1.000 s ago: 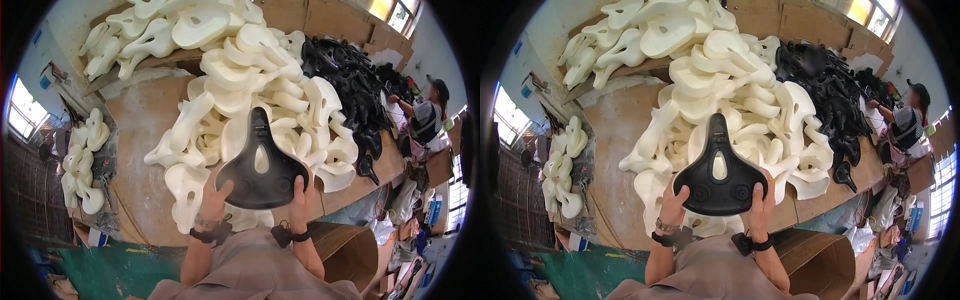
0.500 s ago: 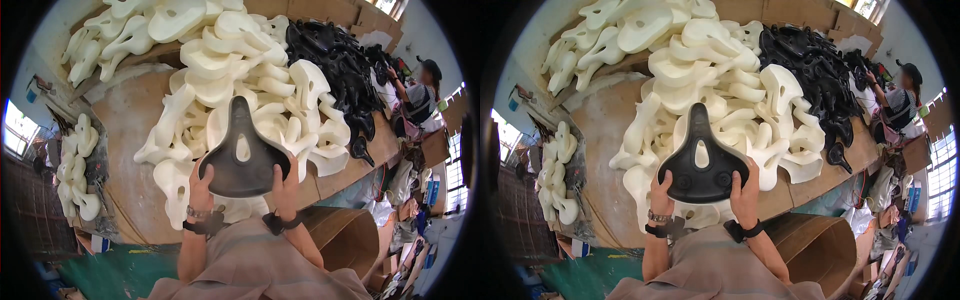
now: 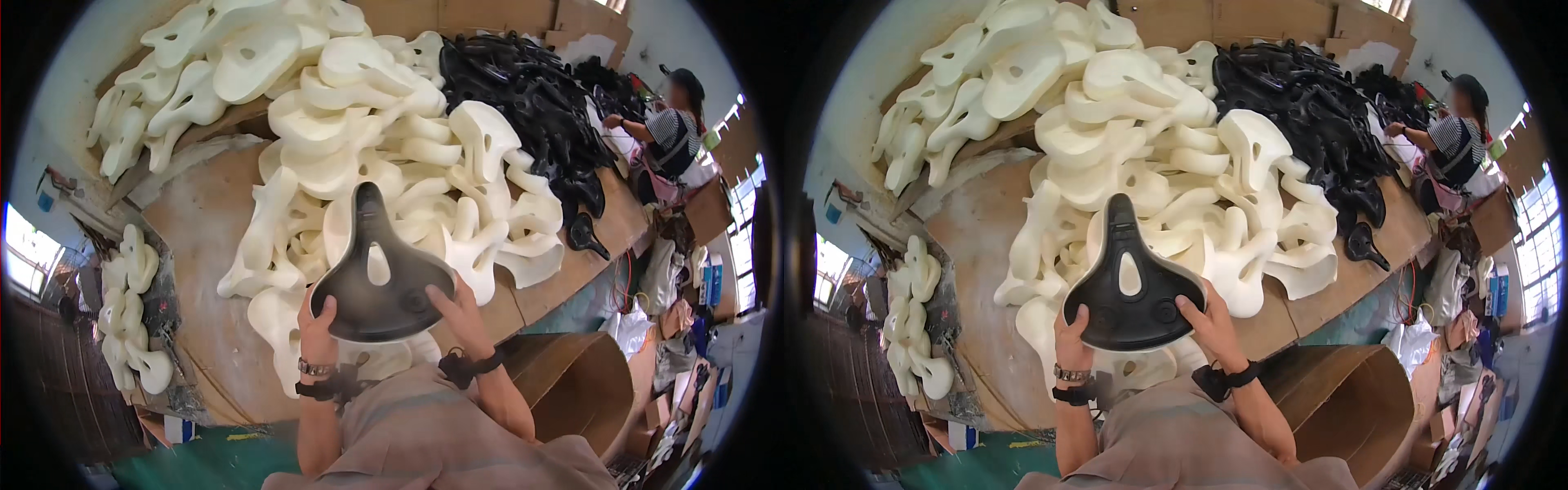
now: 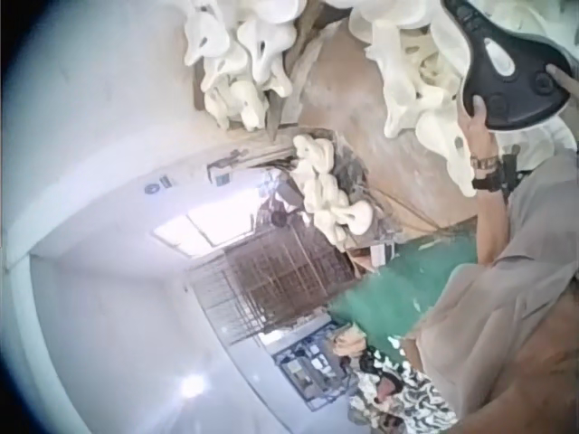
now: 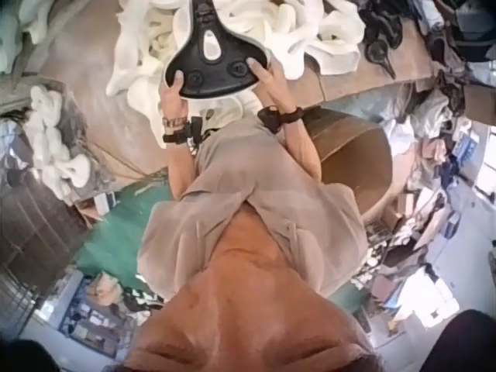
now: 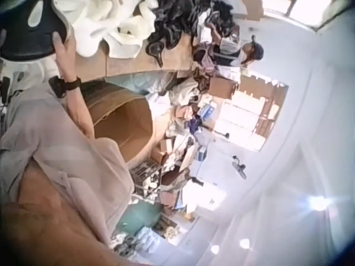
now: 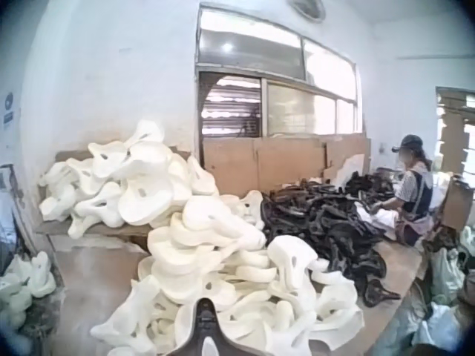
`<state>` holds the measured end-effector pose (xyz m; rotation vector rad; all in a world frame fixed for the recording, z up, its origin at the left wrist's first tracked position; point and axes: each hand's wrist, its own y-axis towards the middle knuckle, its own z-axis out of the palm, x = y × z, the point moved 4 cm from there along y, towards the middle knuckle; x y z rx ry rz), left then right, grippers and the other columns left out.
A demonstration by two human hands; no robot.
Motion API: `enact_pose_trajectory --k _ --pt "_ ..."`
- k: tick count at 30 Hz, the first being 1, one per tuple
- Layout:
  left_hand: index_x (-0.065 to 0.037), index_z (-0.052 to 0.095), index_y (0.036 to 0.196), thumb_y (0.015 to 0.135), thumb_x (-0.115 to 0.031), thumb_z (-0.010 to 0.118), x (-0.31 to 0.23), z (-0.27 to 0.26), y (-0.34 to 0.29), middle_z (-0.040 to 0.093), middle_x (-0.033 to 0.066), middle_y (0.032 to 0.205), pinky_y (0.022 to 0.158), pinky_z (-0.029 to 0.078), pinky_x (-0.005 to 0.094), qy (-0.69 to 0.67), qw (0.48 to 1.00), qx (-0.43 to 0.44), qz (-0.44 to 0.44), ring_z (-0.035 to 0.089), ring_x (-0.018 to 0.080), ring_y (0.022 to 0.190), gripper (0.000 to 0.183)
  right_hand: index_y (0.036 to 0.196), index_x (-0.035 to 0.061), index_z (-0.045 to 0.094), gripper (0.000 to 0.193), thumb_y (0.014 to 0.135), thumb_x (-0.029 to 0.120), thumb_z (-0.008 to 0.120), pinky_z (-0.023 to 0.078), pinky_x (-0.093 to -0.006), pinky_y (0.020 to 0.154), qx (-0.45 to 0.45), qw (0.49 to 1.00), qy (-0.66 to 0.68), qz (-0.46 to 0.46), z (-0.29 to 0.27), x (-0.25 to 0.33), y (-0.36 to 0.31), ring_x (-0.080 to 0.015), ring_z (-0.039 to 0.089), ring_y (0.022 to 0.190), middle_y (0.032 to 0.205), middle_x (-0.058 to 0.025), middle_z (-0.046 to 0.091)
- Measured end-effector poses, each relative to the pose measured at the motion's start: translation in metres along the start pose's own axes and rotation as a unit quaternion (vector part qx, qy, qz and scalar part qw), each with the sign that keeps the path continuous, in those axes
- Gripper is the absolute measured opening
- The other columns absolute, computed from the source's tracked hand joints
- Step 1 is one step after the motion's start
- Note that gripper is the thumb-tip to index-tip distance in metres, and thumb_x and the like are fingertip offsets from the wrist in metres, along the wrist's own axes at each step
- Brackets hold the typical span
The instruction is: The person assembles bicycle seats by spray-gluing foam cushions to plastic bases, then organizes the finished components into a cardboard box. The glue is applied with a spray gun.
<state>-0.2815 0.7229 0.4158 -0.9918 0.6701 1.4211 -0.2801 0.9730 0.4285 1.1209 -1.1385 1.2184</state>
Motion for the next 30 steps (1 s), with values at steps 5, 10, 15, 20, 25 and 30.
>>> enact_pose_trajectory --k 5,10,15,20,25,30 --pt "0.001 0.05 0.142 0.097 -0.015 0.068 0.009 0.005 0.0 0.061 0.0099 0.135 0.104 0.046 0.037 -0.066 0.997 0.026 -0.023 0.06 0.0221 0.119 0.051 0.133 -0.0051 0.055 0.042 0.099 0.016 0.067 0.05 -0.0273 0.091 -0.062 0.996 0.046 0.034 0.003 0.003 0.0 -0.0116 0.061 0.102 0.114 -0.0093 0.067" --pt "0.001 0.039 0.149 0.102 -0.025 0.063 0.031 0.026 -0.014 0.051 0.0119 0.146 0.11 0.045 0.0416 -0.093 0.994 0.06 0.017 0.053 0.0251 0.13 0.06 0.129 -0.0057 0.054 0.043 0.099 0.021 0.067 0.05 -0.0294 0.088 -0.154 0.986 -0.052 -0.044 0.02 0.008 -0.005 -0.0151 0.062 0.099 0.11 -0.0115 0.067" --pt "-0.001 0.04 0.149 0.099 -0.024 0.067 0.029 0.054 -0.021 0.05 0.0104 0.146 0.106 0.047 0.039 -0.164 0.985 -0.028 0.044 0.054 0.023 0.126 0.061 0.134 -0.004 0.046 0.053 0.095 0.022 0.071 0.051 -0.0334 0.085 -0.137 0.981 -0.099 -0.096 0.038 -0.005 -0.023 -0.0196 0.063 0.099 0.109 -0.0179 0.066" --pt "0.008 0.061 0.123 0.102 -0.026 0.063 0.034 0.032 -0.014 0.07 0.0142 0.116 0.094 0.056 0.0426 -0.135 0.983 -0.096 -0.082 0.068 0.0277 0.102 0.041 0.142 -0.0043 0.039 0.067 0.096 0.034 0.07 0.043 -0.0404 0.109 0.084 0.991 0.031 -0.103 0.022 -0.012 -0.027 -0.0246 0.056 0.124 0.135 -0.0174 0.056" --pt "0.004 0.052 0.138 0.096 -0.012 0.067 0.038 0.027 -0.026 0.063 0.0124 0.13 0.096 0.054 0.0435 -0.12 0.992 -0.013 -0.033 0.064 0.0288 0.112 0.047 0.149 0.003 0.035 0.068 0.106 0.055 0.04 0.045 -0.0431 0.107 -0.028 0.968 0.249 -0.017 -0.006 0.021 0.036 -0.0278 0.052 0.131 0.144 -0.0178 0.05" --pt "0.003 0.053 0.135 0.097 -0.014 0.066 0.05 0.041 -0.038 0.063 0.012 0.129 0.096 0.054 0.0421 -0.093 0.988 0.005 -0.127 0.064 0.0279 0.112 0.044 0.118 0.0031 0.06 0.065 0.108 0.058 0.026 0.053 -0.0456 0.092 0.084 0.885 0.445 -0.108 -0.011 0.052 0.053 -0.0334 0.067 0.099 0.109 -0.021 0.069"
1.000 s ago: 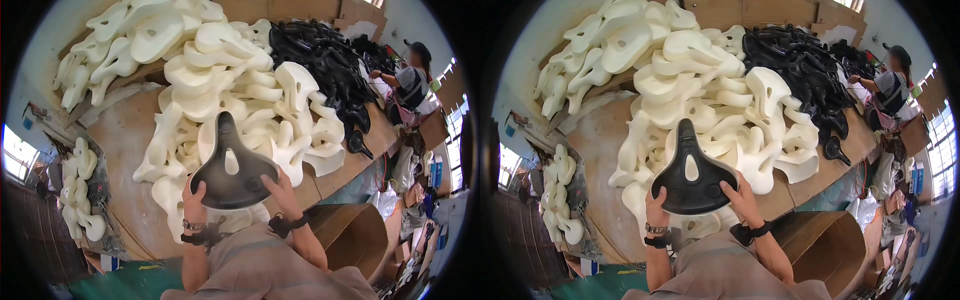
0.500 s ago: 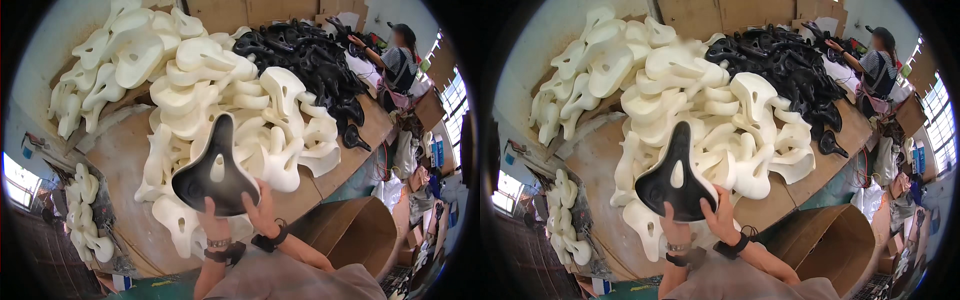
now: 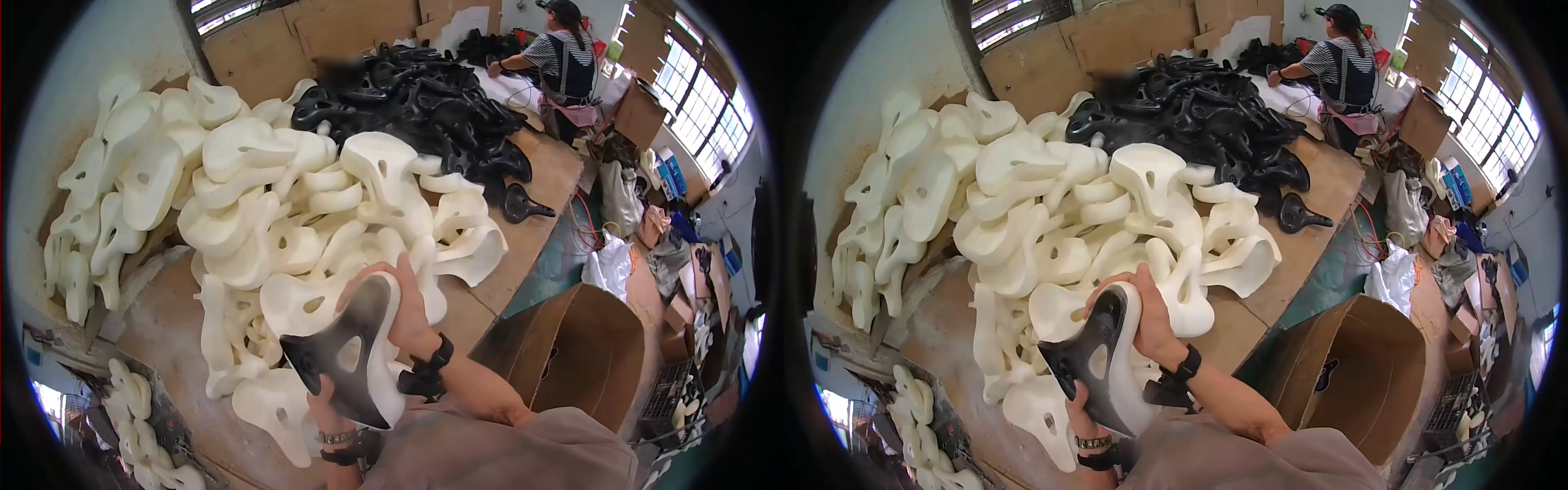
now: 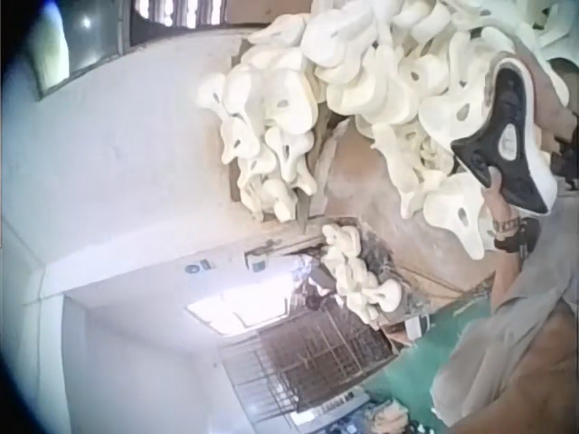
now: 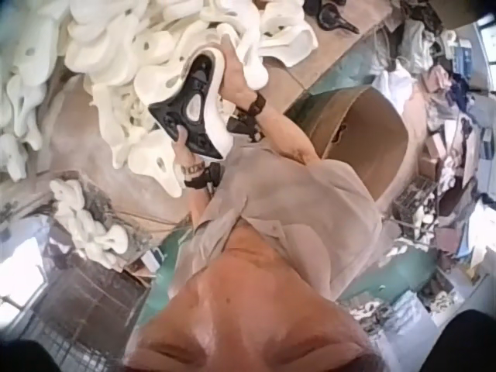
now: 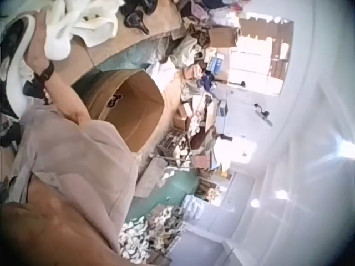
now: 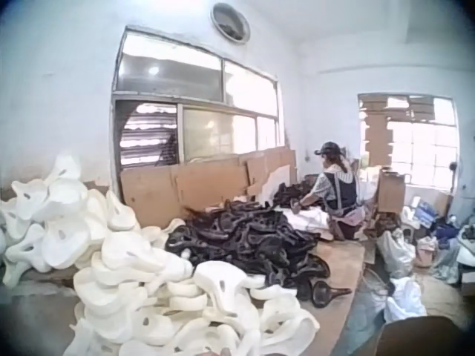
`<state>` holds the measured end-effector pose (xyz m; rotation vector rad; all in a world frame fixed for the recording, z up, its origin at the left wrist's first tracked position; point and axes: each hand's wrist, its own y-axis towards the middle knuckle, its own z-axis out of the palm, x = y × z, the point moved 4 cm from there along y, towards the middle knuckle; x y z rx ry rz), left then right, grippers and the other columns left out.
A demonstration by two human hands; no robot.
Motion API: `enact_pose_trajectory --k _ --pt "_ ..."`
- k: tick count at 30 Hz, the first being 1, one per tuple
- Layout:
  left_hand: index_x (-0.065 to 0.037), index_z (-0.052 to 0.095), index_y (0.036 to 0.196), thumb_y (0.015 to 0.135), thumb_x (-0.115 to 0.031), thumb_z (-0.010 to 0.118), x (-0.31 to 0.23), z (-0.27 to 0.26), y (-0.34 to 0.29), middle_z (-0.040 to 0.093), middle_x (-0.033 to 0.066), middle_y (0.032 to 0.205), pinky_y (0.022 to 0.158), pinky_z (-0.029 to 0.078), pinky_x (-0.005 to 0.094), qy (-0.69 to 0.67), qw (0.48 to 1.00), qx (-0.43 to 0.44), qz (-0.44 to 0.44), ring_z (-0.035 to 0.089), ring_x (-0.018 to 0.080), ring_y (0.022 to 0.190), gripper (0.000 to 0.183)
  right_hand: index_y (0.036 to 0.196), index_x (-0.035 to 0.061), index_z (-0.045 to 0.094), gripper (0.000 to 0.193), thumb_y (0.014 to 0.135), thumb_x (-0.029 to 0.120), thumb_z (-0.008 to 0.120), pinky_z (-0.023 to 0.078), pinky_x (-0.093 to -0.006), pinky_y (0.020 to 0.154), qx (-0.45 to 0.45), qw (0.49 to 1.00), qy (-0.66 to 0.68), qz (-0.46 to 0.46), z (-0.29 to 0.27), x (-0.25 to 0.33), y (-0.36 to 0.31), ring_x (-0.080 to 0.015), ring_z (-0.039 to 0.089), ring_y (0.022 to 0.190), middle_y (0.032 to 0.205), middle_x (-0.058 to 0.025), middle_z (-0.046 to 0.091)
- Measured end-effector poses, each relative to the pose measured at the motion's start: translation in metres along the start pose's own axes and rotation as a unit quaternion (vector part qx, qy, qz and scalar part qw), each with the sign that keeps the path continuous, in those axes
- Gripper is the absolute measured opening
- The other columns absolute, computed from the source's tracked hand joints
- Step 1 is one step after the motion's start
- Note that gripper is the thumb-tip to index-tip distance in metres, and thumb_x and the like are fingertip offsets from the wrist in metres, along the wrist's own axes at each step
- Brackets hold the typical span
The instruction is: The person assembles bicycle seats by spray-gluing foam cushions to plastic bases, then organizes the finished components into a cardboard box. The glue is applied with a spray gun.
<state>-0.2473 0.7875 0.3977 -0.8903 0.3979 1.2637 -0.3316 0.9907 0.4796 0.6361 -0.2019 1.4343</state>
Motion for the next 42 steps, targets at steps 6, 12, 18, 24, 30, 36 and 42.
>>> enact_pose_trajectory --k 6,12,18,24,30,36,42 --pt "0.003 0.051 0.138 0.099 -0.016 0.065 0.016 -0.006 0.006 0.063 0.0136 0.129 0.095 0.054 0.0426 -0.058 0.997 0.006 -0.053 0.065 0.0281 0.11 0.046 0.096 -0.0018 0.065 0.071 0.108 0.057 0.026 0.057 -0.0374 0.078 -0.229 0.973 -0.038 -0.015 -0.009 0.005 -0.007 -0.0276 0.069 0.08 0.087 -0.0169 0.07" --pt "0.004 0.051 0.137 0.097 -0.015 0.066 0.01 -0.007 0.006 0.063 0.0141 0.129 0.096 0.053 0.0425 -0.006 0.999 0.017 -0.038 0.064 0.0281 0.11 0.046 0.098 -0.0044 0.065 0.075 0.108 0.058 0.024 0.057 -0.0374 0.079 -0.15 0.98 -0.126 -0.031 -0.001 0.013 -0.009 -0.0265 0.07 0.084 0.09 -0.0177 0.071" --pt "0.005 0.053 0.135 0.097 -0.015 0.066 0.013 -0.012 0.009 0.063 0.0138 0.128 0.095 0.054 0.0426 0.009 0.999 -0.009 -0.05 0.065 0.0284 0.109 0.045 0.104 -0.0029 0.063 0.07 0.108 0.057 0.028 0.057 -0.0392 0.081 -0.136 0.987 -0.089 -0.021 0.015 0.009 -0.006 -0.0281 0.07 0.086 0.091 -0.0182 0.071" --pt "0.004 0.053 0.136 0.099 -0.015 0.064 0.014 -0.003 0.002 0.065 0.0133 0.125 0.093 0.056 0.0422 -0.042 0.993 -0.025 -0.108 0.068 0.0278 0.105 0.043 0.109 -0.002 0.06 0.066 0.108 0.057 0.031 0.058 -0.04 0.08 -0.132 0.991 -0.024 -0.021 -0.009 0.0 -0.01 -0.0301 0.07 0.085 0.093 -0.0189 0.07" --pt "0.003 0.053 0.136 0.097 -0.014 0.065 0.01 0.0 0.004 0.065 0.0122 0.125 0.093 0.056 0.0417 0.026 0.998 -0.01 -0.06 0.067 0.0269 0.106 0.044 0.109 -0.0047 0.059 0.066 0.109 0.055 0.03 0.058 -0.0398 0.078 -0.112 0.99 -0.067 -0.052 -0.001 0.004 -0.012 -0.03 0.071 0.083 0.091 -0.0198 0.069" --pt "0.003 0.052 0.136 0.097 -0.012 0.064 0.014 -0.004 0.009 0.064 0.0133 0.125 0.094 0.055 0.0421 0.008 0.999 -0.011 -0.053 0.067 0.0276 0.106 0.044 0.111 -0.0058 0.058 0.065 0.109 0.053 0.032 0.058 -0.0398 0.08 -0.092 0.989 -0.1 -0.055 -0.004 0.005 -0.015 -0.0299 0.071 0.085 0.094 -0.0206 0.069" --pt "0.004 0.058 0.129 0.095 -0.014 0.068 0.014 -0.016 0.01 0.067 0.0125 0.118 0.089 0.057 0.0392 0.049 0.995 -0.029 -0.081 0.068 0.0257 0.1 0.039 0.118 -0.005 0.057 0.059 0.106 0.052 0.045 0.057 -0.0396 0.085 -0.02 0.981 -0.182 -0.065 0.015 0.013 -0.012 -0.0291 0.07 0.093 0.102 -0.0201 0.069"
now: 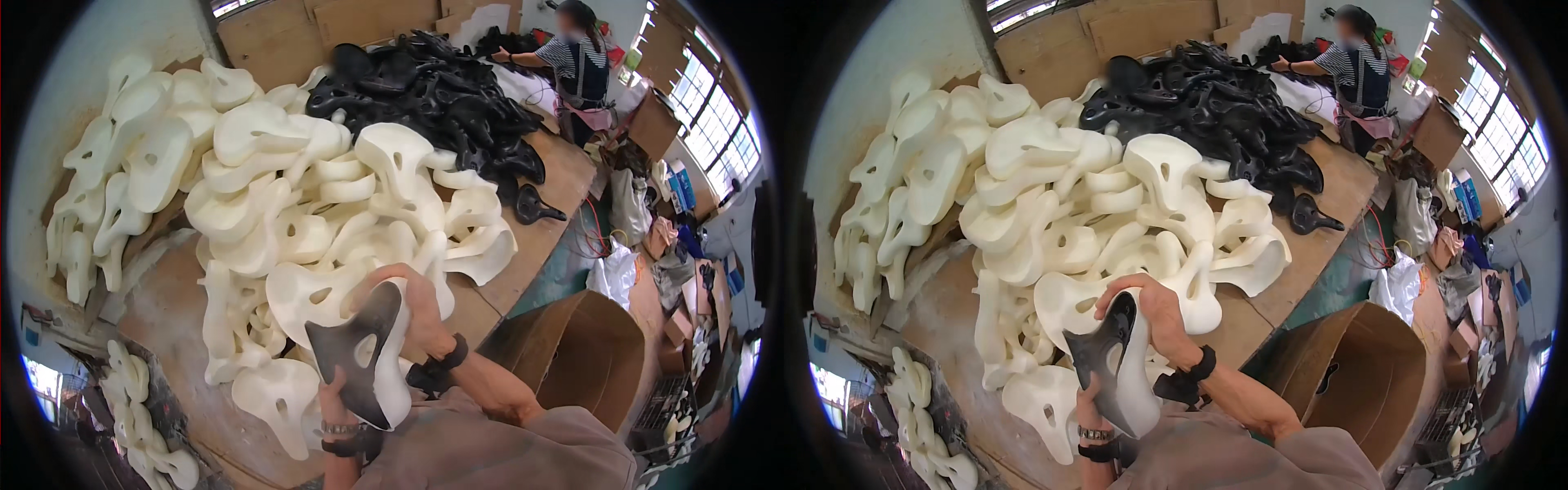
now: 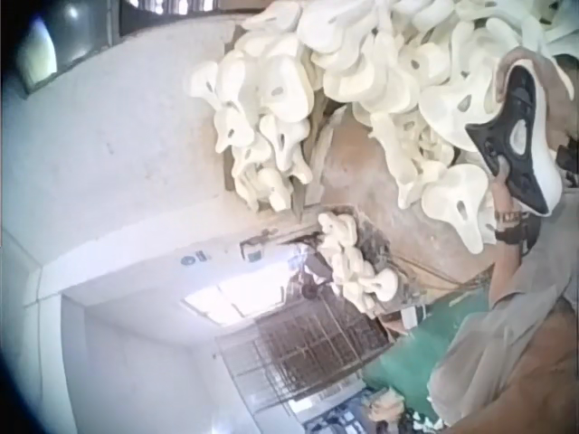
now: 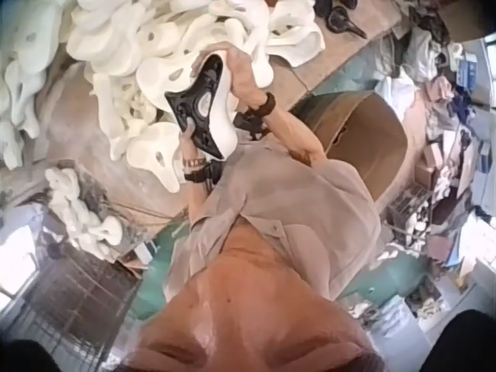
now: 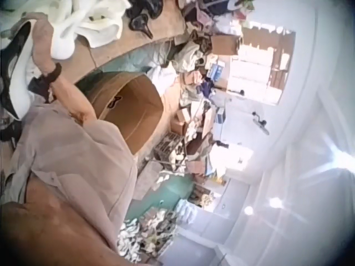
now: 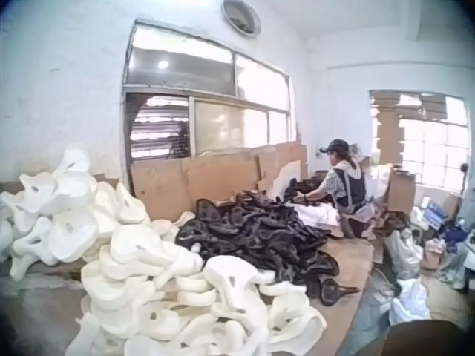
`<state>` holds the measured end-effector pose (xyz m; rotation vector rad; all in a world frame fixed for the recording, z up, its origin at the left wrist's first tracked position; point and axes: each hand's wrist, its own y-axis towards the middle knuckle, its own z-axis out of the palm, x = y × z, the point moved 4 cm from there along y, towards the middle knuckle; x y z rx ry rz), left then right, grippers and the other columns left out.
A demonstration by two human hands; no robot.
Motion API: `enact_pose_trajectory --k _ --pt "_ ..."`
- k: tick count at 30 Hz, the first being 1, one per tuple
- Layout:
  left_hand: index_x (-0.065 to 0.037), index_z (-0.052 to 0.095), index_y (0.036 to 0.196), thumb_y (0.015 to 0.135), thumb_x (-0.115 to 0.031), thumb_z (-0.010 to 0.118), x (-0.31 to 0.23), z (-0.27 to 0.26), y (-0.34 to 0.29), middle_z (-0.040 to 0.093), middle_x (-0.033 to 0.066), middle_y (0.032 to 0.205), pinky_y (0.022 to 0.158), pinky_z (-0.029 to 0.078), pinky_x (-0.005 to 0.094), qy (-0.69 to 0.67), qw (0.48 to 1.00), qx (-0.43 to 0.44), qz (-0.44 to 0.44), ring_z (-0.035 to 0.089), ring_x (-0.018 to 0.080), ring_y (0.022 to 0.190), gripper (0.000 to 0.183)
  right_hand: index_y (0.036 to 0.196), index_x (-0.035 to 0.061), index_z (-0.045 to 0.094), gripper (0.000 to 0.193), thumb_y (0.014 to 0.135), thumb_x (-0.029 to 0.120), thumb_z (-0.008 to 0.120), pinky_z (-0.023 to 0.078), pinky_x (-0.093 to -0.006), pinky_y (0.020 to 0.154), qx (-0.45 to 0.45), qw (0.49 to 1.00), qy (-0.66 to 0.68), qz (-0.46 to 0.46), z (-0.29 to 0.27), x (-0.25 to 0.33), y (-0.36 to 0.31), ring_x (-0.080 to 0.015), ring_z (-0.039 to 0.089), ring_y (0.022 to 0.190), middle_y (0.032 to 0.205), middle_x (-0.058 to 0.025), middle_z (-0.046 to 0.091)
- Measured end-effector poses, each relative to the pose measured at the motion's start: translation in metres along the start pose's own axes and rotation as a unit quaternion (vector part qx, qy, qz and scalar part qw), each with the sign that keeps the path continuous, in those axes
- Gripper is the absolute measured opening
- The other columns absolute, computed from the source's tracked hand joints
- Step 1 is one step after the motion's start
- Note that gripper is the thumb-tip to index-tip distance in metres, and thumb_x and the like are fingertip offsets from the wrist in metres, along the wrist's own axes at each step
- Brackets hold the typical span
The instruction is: The person assembles bicycle seats by spray-gluing foam cushions to plastic bases, then organizes the finished components into a cardboard box. The glue is applied with a spray gun.
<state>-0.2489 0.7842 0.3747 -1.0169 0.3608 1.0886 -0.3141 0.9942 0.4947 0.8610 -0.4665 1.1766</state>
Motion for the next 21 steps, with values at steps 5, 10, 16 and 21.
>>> enact_pose_trajectory --k 5,10,16,21 --pt "0.003 0.063 0.123 0.092 -0.019 0.074 0.016 -0.013 0.008 0.071 0.0084 0.109 0.084 0.058 0.0354 -0.042 0.997 0.018 -0.061 0.07 0.02 0.093 0.04 0.118 0.0011 0.054 0.047 0.099 0.044 0.059 0.056 -0.0466 0.08 -0.022 0.998 -0.015 0.056 -0.009 -0.015 -0.008 -0.0289 0.065 0.084 0.09 -0.0142 0.062" --pt "0.002 0.062 0.125 0.092 -0.027 0.077 0.036 0.015 0.012 0.073 0.0112 0.112 0.083 0.061 0.035 -0.089 0.987 0.098 -0.087 0.073 0.0208 0.093 0.047 0.1 0.0084 0.046 0.026 0.096 0.033 0.055 0.05 -0.0373 0.078 0.021 0.992 -0.112 -0.053 0.0 0.018 -0.007 -0.0195 0.049 0.075 0.085 -0.0066 0.047" --pt "0.002 0.056 0.134 0.098 -0.029 0.069 0.013 0.011 -0.017 0.07 0.0139 0.122 0.093 0.06 0.0375 -0.246 0.955 0.153 -0.063 0.072 0.0214 0.103 0.049 0.129 0.0063 0.051 0.047 0.099 0.042 0.055 0.046 -0.0427 0.1 -0.004 0.999 0.033 0.015 -0.015 -0.007 0.0 -0.0263 0.058 0.101 0.106 -0.0132 0.058" --pt "0.0 0.052 0.141 0.099 -0.038 0.067 0.01 -0.005 -0.021 0.065 0.0129 0.131 0.101 0.053 0.0363 -0.202 0.976 0.076 0.018 0.065 0.0216 0.116 0.058 0.154 0.0011 0.036 0.074 0.098 0.047 0.053 0.048 -0.0396 0.099 -0.047 0.993 -0.09 0.067 -0.022 0.004 -0.021 -0.0292 0.057 0.123 0.137 -0.0222 0.058"
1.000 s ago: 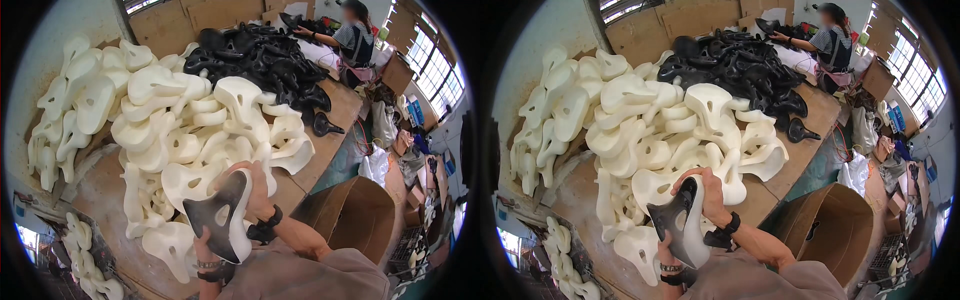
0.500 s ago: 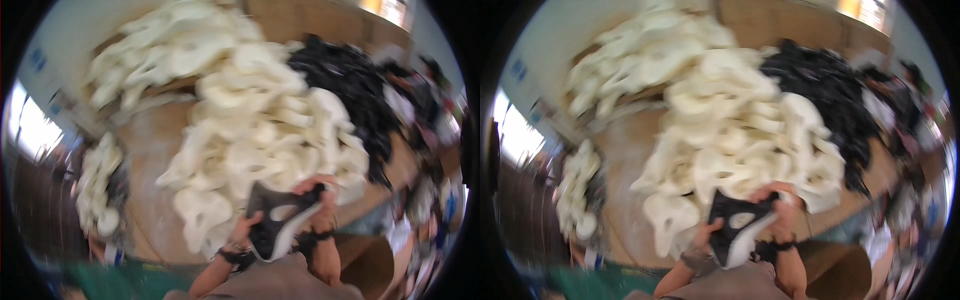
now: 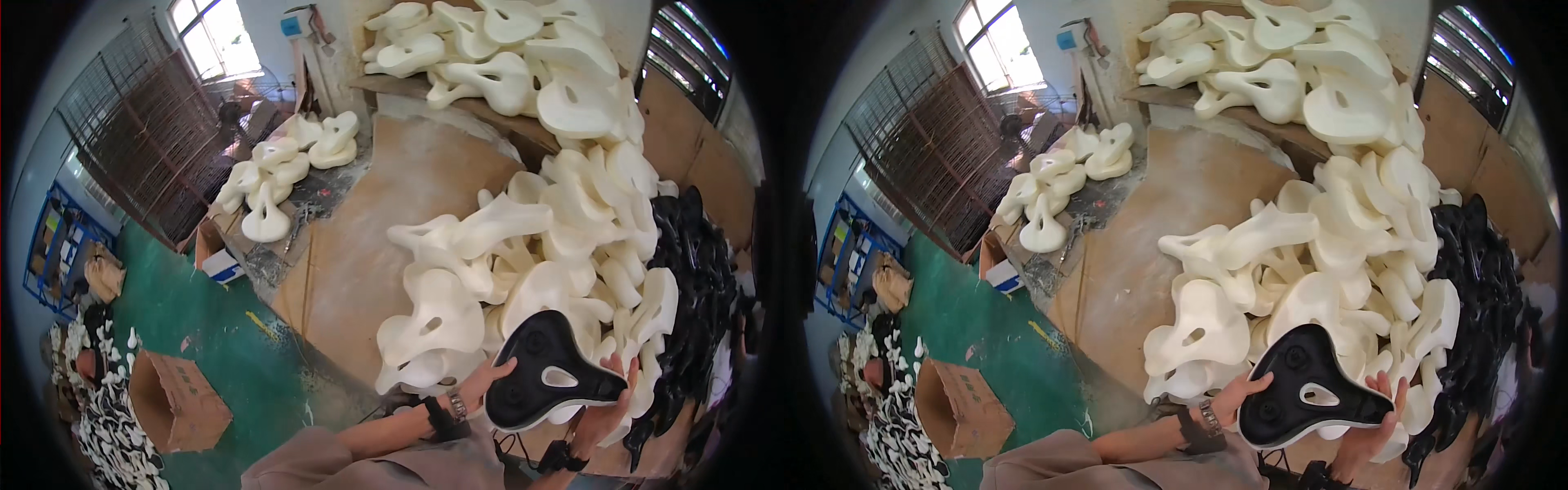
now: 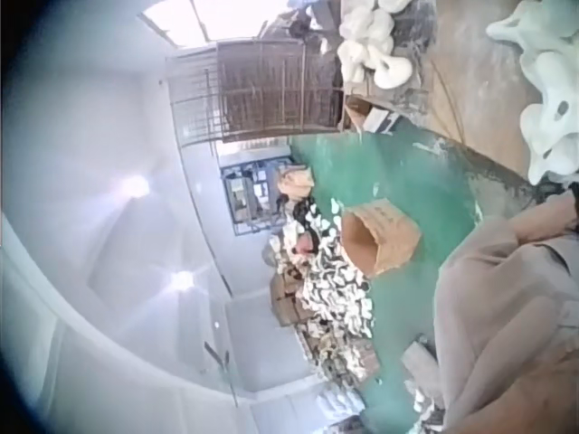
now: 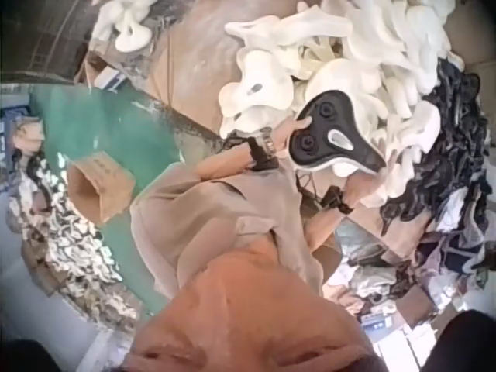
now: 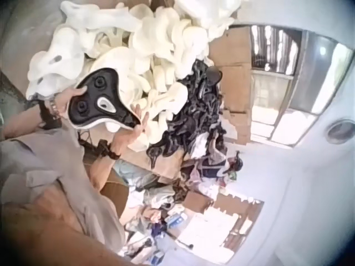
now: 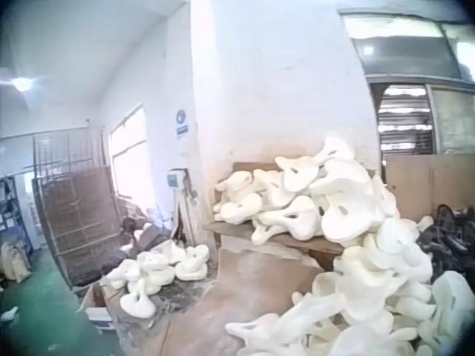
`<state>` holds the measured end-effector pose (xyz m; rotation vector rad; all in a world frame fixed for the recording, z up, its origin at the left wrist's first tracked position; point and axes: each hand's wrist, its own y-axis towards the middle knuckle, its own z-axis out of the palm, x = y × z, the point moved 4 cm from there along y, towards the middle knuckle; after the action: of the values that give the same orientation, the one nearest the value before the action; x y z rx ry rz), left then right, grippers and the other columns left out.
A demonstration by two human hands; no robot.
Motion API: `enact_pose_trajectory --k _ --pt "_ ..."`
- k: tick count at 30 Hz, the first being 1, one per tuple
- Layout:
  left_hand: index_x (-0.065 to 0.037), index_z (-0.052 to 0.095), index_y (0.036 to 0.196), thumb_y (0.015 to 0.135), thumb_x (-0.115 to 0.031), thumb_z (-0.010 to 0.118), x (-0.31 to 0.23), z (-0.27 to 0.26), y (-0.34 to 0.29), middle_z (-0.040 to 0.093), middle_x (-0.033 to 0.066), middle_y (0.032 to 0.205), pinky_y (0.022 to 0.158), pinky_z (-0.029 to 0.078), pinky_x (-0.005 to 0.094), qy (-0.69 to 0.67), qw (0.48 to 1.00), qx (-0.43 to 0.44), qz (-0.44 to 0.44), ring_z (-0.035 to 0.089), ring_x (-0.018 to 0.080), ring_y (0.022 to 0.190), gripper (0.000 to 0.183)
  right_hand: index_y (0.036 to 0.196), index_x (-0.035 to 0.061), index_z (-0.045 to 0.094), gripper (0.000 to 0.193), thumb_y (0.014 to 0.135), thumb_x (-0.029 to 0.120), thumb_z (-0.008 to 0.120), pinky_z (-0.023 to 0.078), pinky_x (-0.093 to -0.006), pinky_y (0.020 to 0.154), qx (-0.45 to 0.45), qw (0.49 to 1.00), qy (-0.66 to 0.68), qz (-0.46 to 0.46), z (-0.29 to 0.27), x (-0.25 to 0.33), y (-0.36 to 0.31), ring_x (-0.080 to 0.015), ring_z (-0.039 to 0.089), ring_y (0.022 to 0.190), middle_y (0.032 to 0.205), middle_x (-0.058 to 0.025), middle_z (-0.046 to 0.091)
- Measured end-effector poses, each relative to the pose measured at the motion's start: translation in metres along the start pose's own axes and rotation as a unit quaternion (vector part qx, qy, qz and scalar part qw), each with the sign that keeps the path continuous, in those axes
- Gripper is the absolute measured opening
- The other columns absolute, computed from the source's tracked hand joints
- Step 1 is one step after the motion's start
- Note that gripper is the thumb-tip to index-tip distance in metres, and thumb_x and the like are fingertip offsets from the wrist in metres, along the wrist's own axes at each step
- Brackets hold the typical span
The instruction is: The person assembles bicycle seats by spray-gluing foam cushions to plastic bases, then organizes the finished components into a cardboard box. The glue is applied with a spray gun.
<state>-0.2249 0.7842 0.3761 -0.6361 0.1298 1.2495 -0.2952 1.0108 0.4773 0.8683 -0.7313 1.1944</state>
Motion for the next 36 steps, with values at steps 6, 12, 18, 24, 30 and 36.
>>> enact_pose_trajectory --k 6,12,18,24,30,36 --pt "0.001 0.055 0.138 0.097 -0.025 0.066 -0.056 -0.046 -0.02 0.068 0.015 0.123 0.102 0.047 0.037 0.346 0.916 -0.087 0.183 0.062 0.0228 0.113 0.05 0.134 -0.0021 0.061 0.042 0.094 0.011 0.063 0.055 -0.0288 0.078 0.141 0.908 -0.337 0.207 -0.019 -0.004 -0.036 -0.0145 0.062 0.085 0.106 -0.0105 0.066" --pt "0.004 0.052 0.141 0.096 -0.01 0.064 -0.074 -0.024 -0.045 0.067 0.0109 0.124 0.098 0.048 0.0307 0.391 0.898 -0.031 0.201 0.062 0.0164 0.11 0.049 0.117 0.001 0.071 0.046 0.09 0.038 0.074 0.052 -0.0353 0.071 0.235 0.765 -0.566 0.199 0.003 -0.003 -0.062 -0.0235 0.069 0.076 0.085 -0.0142 0.073" --pt "0.002 0.049 0.144 0.092 -0.014 0.066 -0.064 -0.015 -0.051 0.069 0.0211 0.121 0.099 0.048 0.0368 0.497 0.848 0.036 0.182 0.066 0.0275 0.11 0.057 0.092 0.0037 0.075 0.049 0.086 0.052 0.073 0.051 -0.0484 0.068 0.162 0.705 -0.683 0.104 -0.012 -0.028 -0.11 -0.0431 0.066 0.077 0.078 -0.0212 0.069" --pt "0.001 0.045 0.148 0.094 -0.018 0.066 -0.034 -0.001 -0.043 0.064 0.0174 0.131 0.102 0.047 0.0359 0.536 0.826 0.132 0.11 0.061 0.0234 0.118 0.061 0.086 0.0085 0.077 0.043 0.082 0.052 0.076 0.051 -0.0431 0.059 0.025 0.724 -0.684 0.087 -0.053 -0.024 -0.175 -0.0386 0.066 0.068 0.075 -0.0182 0.068" --pt "-0.001 0.038 0.152 0.087 -0.001 0.066 0.003 0.006 -0.035 0.062 0.0179 0.129 0.092 0.052 0.034 0.495 0.847 0.194 -0.01 0.061 0.0245 0.118 0.071 0.074 0.0041 0.07 0.05 0.089 0.052 0.071 0.045 -0.0418 0.054 -0.253 0.761 -0.58 0.144 -0.125 -0.028 -0.278 -0.0295 0.064 0.059 0.061 -0.0153 0.059" --pt "0.0 0.048 0.144 0.088 0.0 0.064 0.009 -0.009 -0.007 0.065 0.0162 0.122 0.093 0.052 0.0329 0.527 0.834 0.16 -0.02 0.064 0.0229 0.113 0.058 0.114 0.0046 0.062 0.078 0.097 0.075 0.035 0.053 -0.0345 0.059 -0.536 0.828 0.167 0.0 -0.213 -0.05 -0.37 -0.023 0.066 0.067 0.088 -0.0124 0.071"
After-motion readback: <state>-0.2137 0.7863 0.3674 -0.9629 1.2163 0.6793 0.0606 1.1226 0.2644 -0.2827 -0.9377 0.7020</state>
